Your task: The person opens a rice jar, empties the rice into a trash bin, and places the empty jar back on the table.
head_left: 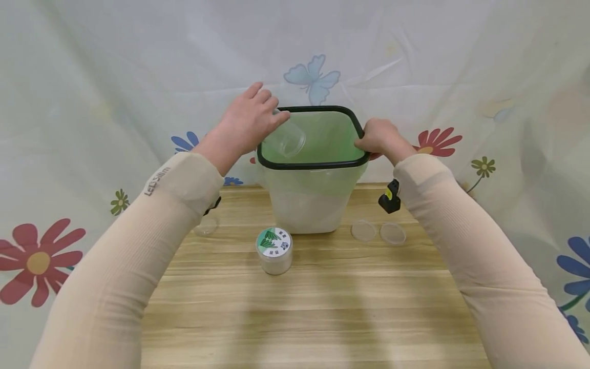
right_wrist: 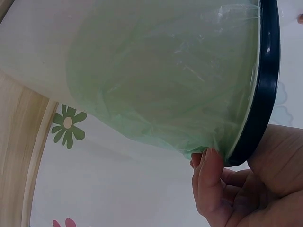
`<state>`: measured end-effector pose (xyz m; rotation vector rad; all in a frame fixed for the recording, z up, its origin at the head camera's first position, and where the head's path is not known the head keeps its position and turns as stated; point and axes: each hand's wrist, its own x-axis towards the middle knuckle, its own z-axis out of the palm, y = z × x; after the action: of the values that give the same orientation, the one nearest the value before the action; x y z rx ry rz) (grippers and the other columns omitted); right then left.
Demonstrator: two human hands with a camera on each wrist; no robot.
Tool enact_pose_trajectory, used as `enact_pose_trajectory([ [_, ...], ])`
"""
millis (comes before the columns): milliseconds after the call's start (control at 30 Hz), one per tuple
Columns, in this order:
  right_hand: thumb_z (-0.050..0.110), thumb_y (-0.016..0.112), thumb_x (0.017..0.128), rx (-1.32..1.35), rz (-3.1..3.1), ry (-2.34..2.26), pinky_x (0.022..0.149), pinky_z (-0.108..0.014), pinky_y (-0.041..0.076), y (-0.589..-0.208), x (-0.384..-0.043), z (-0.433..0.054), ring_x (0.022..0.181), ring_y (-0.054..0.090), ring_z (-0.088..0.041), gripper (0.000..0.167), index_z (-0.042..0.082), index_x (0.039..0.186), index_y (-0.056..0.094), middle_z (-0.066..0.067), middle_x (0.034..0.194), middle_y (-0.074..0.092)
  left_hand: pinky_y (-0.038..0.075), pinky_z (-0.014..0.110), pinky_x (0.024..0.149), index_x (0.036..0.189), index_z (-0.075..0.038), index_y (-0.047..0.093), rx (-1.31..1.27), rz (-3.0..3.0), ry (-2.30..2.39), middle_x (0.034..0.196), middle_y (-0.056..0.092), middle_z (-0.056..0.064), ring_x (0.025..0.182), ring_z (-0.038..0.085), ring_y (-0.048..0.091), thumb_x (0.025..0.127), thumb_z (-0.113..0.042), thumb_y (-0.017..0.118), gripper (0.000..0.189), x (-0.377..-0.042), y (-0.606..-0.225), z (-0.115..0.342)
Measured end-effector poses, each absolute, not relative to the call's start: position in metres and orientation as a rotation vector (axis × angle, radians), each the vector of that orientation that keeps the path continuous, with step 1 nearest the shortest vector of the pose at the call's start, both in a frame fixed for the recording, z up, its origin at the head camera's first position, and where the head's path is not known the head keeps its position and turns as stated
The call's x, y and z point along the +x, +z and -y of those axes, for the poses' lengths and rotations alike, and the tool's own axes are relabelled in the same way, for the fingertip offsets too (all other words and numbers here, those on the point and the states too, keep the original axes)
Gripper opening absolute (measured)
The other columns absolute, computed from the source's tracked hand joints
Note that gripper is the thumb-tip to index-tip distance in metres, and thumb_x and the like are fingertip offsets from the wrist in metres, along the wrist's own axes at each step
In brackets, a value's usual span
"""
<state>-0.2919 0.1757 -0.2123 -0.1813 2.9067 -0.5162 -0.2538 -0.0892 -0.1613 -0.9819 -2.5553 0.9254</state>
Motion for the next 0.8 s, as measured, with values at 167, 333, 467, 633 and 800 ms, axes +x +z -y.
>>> enact_pose_trajectory([
  [167, 0.015, 0.046, 0.084, -0.183, -2.909, -0.524, 0.051, -0.023, 0.051, -0.214, -0.293, -0.177, 0.045, 0.061, -0.012, 0.021, 0.003, 0.068, 0.049, -0.003, 0.057, 0.055, 0.025, 0.045, 0.109, 0.134, -0.008, 0.038, -0.949, 2.508, 0.877, 0.124, 0.050, 0.022, 0.120, 0.037, 0.039, 0.076, -0.007, 0.072, 0.067, -0.255, -0.166, 0.097],
  [333, 0.015, 0.046, 0.084, -0.178, -2.913, -0.532, 0.050, -0.023, 0.051, -0.215, -0.293, -0.177, 0.047, 0.062, -0.013, 0.020, 0.003, 0.068, 0.049, -0.004, 0.058, 0.056, 0.034, 0.043, 0.100, 0.128, -0.005, 0.042, -0.913, 2.485, 0.769, 0.116, 0.054, 0.023, 0.112, 0.037, 0.044, 0.077, -0.004, 0.068, 0.058, -0.257, -0.171, 0.105],
  [467, 0.016, 0.047, 0.085, -0.183, -2.916, -0.518, 0.051, -0.022, 0.050, -0.215, -0.293, -0.178, 0.044, 0.059, -0.010, 0.021, 0.003, 0.068, 0.050, -0.004, 0.058, 0.057, 0.035, 0.043, 0.100, 0.126, -0.004, 0.040, -0.867, 2.509, 0.665, 0.115, 0.053, 0.024, 0.109, 0.038, 0.045, 0.079, -0.004, 0.065, 0.053, -0.259, -0.175, 0.112],
  [633, 0.016, 0.047, 0.085, -0.184, -2.919, -0.526, 0.051, -0.023, 0.050, -0.214, -0.294, -0.178, 0.045, 0.061, -0.011, 0.021, 0.002, 0.069, 0.050, -0.004, 0.058, 0.057, 0.035, 0.045, 0.101, 0.128, -0.003, 0.036, -0.791, 2.555, 0.551, 0.118, 0.049, 0.025, 0.110, 0.039, 0.043, 0.078, -0.004, 0.062, 0.056, -0.262, -0.181, 0.121],
  [800, 0.016, 0.047, 0.085, -0.186, -2.919, -0.525, 0.050, -0.022, 0.050, -0.214, -0.294, -0.178, 0.048, 0.063, -0.014, 0.021, 0.002, 0.069, 0.051, -0.005, 0.059, 0.056, 0.036, 0.047, 0.100, 0.129, -0.001, 0.036, -0.669, 2.534, 0.391, 0.124, 0.048, 0.027, 0.115, 0.041, 0.043, 0.077, -0.002, 0.061, 0.058, -0.267, -0.191, 0.134],
])
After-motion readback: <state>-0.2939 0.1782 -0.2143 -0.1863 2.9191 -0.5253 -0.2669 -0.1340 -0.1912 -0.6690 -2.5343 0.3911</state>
